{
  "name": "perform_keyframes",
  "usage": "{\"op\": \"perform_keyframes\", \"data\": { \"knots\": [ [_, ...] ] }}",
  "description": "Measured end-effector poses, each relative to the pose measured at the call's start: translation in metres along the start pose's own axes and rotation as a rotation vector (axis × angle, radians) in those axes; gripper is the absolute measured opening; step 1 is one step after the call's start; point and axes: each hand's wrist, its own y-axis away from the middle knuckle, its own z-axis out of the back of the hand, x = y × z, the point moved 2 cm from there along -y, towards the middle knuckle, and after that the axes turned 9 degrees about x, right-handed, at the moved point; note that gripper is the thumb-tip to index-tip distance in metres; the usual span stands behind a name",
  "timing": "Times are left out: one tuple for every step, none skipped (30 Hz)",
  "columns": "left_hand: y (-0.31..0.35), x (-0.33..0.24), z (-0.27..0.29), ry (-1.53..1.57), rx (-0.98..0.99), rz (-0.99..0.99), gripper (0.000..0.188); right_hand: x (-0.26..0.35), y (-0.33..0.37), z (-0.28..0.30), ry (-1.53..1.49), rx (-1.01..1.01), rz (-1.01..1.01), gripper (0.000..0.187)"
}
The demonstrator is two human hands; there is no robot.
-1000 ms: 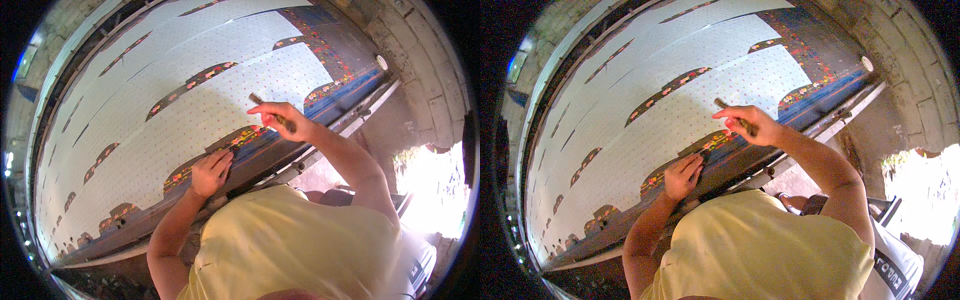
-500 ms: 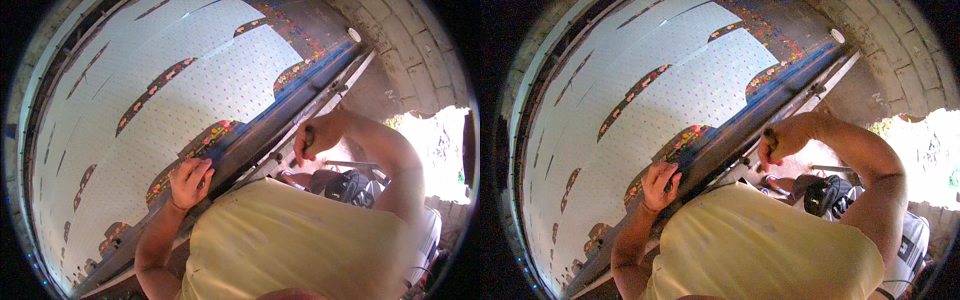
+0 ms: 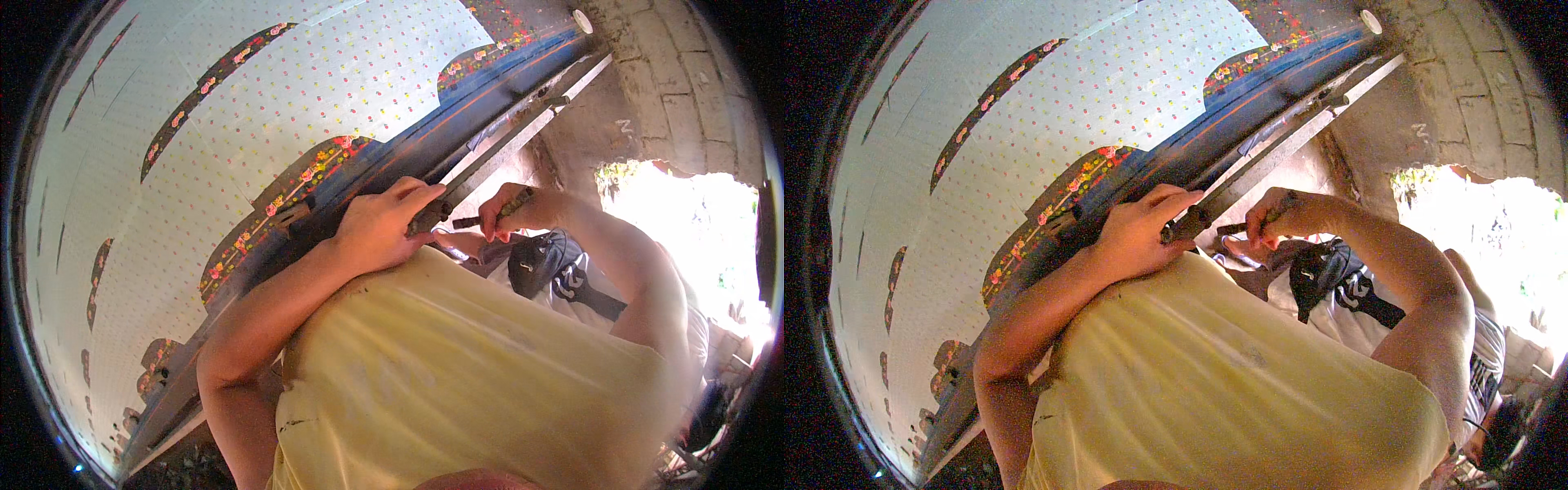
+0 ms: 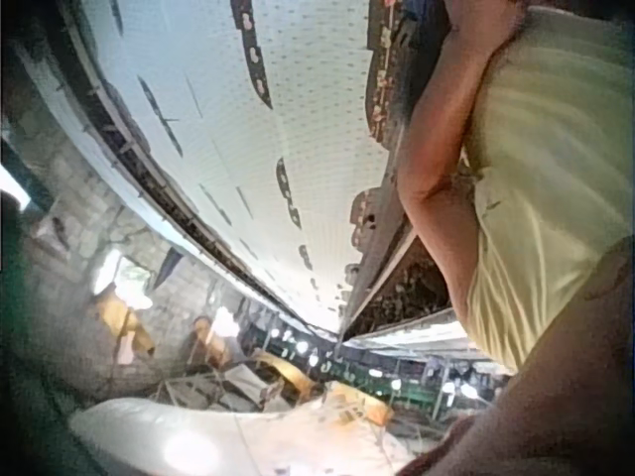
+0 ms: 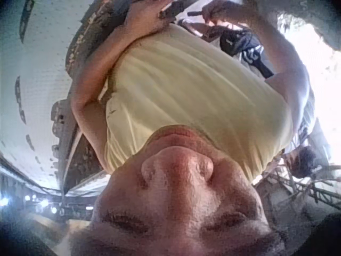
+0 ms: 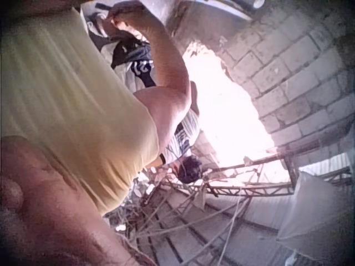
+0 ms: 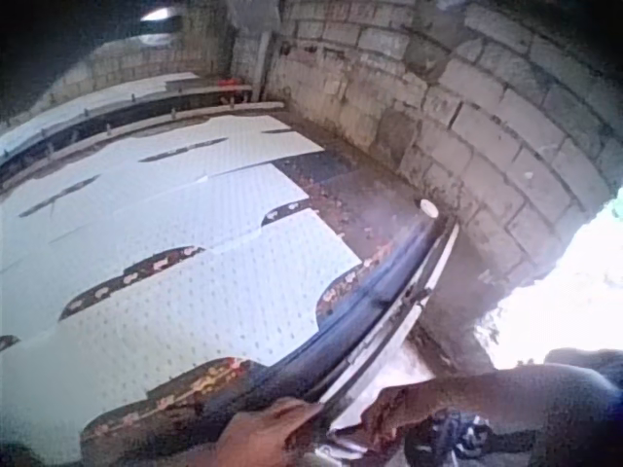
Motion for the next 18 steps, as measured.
{"op": "perform_keyframes", "data": {
  "knots": [
    [-0.004,-0.002,-0.003,-0.009,0.035,0.02,0.065,-0.004,0.0,-0.003,-0.093,-0.012,0.048,0.016],
    [-0.008,0.002,-0.011,-0.022,0.041,0.018,0.065,-0.018,-0.005,-0.004,-0.185,-0.022,0.107,0.013],
    [-0.01,0.006,-0.016,-0.02,0.057,0.011,0.063,-0.03,-0.009,-0.004,-0.275,-0.032,0.165,0.01],
    [-0.013,0.01,-0.018,-0.02,0.074,0.007,0.06,-0.033,-0.013,-0.005,-0.342,-0.017,0.243,0.009],
    [-0.014,0.014,-0.021,-0.019,0.09,0.002,0.058,-0.036,-0.016,-0.007,-0.434,-0.007,0.257,0.009],
    [-0.014,0.016,-0.023,0.005,0.076,0.004,0.056,-0.039,-0.017,-0.01,-0.524,0.005,0.27,0.01],
    [-0.013,0.018,-0.025,0.026,0.06,0.007,0.055,-0.042,-0.02,-0.012,-0.612,0.017,0.284,0.012],
    [-0.012,0.021,-0.026,0.048,0.043,0.01,0.053,-0.045,-0.022,-0.015,-0.682,-0.009,0.272,0.012],
    [-0.013,0.021,-0.027,0.042,0.045,0.005,0.052,-0.05,-0.022,-0.023,-0.759,-0.046,0.268,0.013],
    [-0.014,0.021,-0.029,0.036,0.046,0.001,0.051,-0.055,-0.023,-0.032,-0.836,-0.083,0.264,0.013],
    [-0.015,0.02,-0.031,0.031,0.049,-0.004,0.049,-0.061,-0.024,-0.044,-0.961,-0.103,0.273,0.013],
    [-0.014,0.022,-0.031,0.025,0.016,0.015,0.048,-0.055,-0.029,-0.046,-1.055,-0.101,0.26,0.013],
    [-0.013,0.023,-0.032,0.016,0.003,0.022,0.047,-0.056,-0.031,-0.052,-1.164,-0.112,0.261,0.014],
    [-0.014,0.021,-0.032,0.008,-0.001,0.022,0.046,-0.062,-0.036,-0.057,-1.271,-0.047,0.326,0.014],
    [-0.014,0.02,-0.032,0.001,0.005,0.015,0.046,-0.067,-0.038,-0.059,-1.278,-0.063,0.34,0.014],
    [-0.014,0.019,-0.032,-0.004,0.01,0.008,0.045,-0.068,-0.039,-0.061,-1.286,-0.079,0.352,0.013],
    [-0.014,0.018,-0.031,-0.008,0.015,0.001,0.044,-0.069,-0.039,-0.063,-1.293,-0.096,0.364,0.013],
    [-0.015,0.017,-0.03,-0.023,0.012,-0.004,0.043,-0.069,-0.039,-0.064,-1.249,-0.143,0.37,0.012]
  ]
}}
